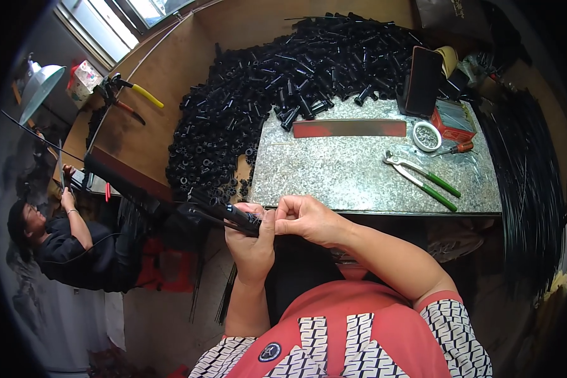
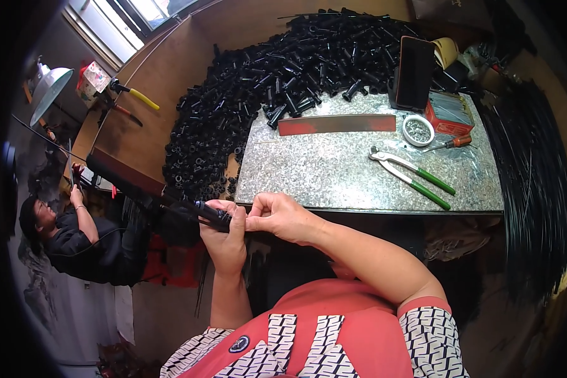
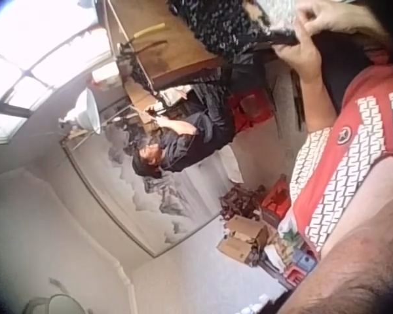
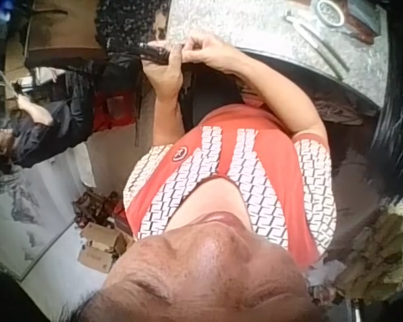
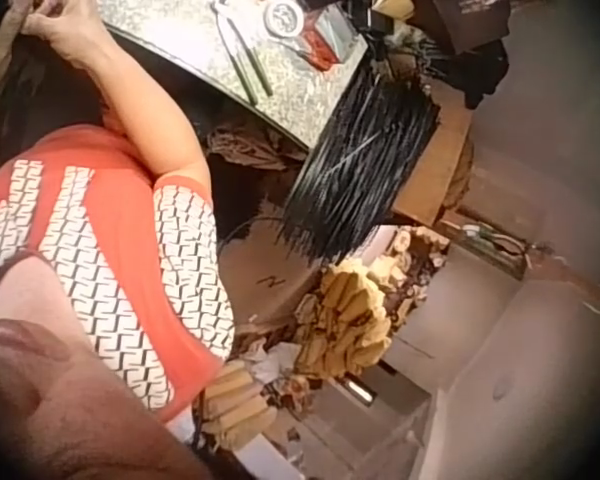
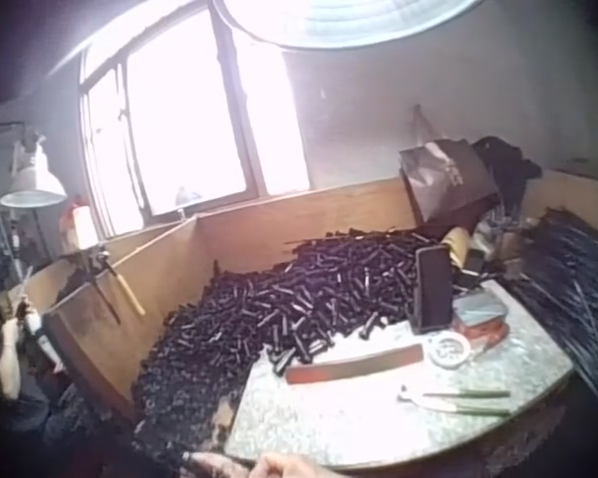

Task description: Assembling small connectors and components onto bundles of black industrial cables at a workbench.

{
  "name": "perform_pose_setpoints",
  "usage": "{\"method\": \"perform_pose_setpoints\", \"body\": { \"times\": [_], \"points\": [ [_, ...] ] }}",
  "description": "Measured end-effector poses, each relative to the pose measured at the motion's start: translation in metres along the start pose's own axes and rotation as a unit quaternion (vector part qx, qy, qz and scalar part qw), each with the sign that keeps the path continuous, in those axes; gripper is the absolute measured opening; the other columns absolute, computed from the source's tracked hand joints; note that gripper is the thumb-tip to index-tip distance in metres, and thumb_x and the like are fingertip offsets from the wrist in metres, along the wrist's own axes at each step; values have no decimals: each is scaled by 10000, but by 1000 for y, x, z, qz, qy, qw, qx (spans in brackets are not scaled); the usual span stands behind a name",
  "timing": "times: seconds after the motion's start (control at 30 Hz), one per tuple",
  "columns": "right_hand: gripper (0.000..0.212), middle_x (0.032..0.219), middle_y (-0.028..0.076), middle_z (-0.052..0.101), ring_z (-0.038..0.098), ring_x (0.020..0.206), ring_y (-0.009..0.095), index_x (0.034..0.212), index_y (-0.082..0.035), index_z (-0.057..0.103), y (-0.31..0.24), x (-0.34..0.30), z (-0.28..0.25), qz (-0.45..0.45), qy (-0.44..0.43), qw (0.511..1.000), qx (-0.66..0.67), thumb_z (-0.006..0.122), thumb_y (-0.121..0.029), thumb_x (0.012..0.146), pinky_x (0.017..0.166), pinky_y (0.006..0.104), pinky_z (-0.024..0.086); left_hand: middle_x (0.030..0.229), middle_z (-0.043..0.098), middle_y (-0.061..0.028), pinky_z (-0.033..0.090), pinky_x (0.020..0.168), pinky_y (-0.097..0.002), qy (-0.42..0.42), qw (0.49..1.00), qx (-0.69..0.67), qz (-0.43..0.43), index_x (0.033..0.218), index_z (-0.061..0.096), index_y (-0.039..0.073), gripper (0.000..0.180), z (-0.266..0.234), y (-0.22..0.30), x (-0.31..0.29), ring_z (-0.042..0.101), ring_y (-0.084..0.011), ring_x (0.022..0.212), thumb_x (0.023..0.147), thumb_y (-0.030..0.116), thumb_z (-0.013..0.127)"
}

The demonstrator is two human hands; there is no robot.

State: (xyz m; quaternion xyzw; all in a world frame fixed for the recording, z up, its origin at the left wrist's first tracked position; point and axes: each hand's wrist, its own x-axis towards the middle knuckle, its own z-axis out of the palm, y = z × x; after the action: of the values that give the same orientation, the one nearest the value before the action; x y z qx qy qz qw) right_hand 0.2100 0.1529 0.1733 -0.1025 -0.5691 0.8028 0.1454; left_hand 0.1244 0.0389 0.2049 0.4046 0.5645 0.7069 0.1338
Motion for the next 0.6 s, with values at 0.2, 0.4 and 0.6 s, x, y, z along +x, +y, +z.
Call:
{"method": "perform_pose_setpoints", "body": {
  "times": [0.2,0.4,0.6],
  "points": [
    [188,781,-34,546,475,716,37,832,-62,544,-12,-7,0,33,-18,999,-20,714,-139,850,625,198,389,868,491,-19,414,736,-225,-11,1000,-11,-11,979,431,57,255,2,4,0,477,-71,784,852,-64,616],
    [192,807,-29,557,490,740,37,884,-45,549,-5,-13,3,-29,-15,995,-94,684,-181,883,643,202,403,883,486,-43,428,748,-249,-113,987,-108,-34,1019,407,64,312,-12,1,7,488,-98,794,839,-74,620],
    [209,767,-26,554,467,683,40,887,-28,552,1,-15,7,-36,-9,999,-3,674,-198,885,592,210,392,877,477,-48,427,746,-259,-127,987,-99,-29,1002,400,68,298,-10,0,5,485,-111,788,843,-74,608]
  ]
}}
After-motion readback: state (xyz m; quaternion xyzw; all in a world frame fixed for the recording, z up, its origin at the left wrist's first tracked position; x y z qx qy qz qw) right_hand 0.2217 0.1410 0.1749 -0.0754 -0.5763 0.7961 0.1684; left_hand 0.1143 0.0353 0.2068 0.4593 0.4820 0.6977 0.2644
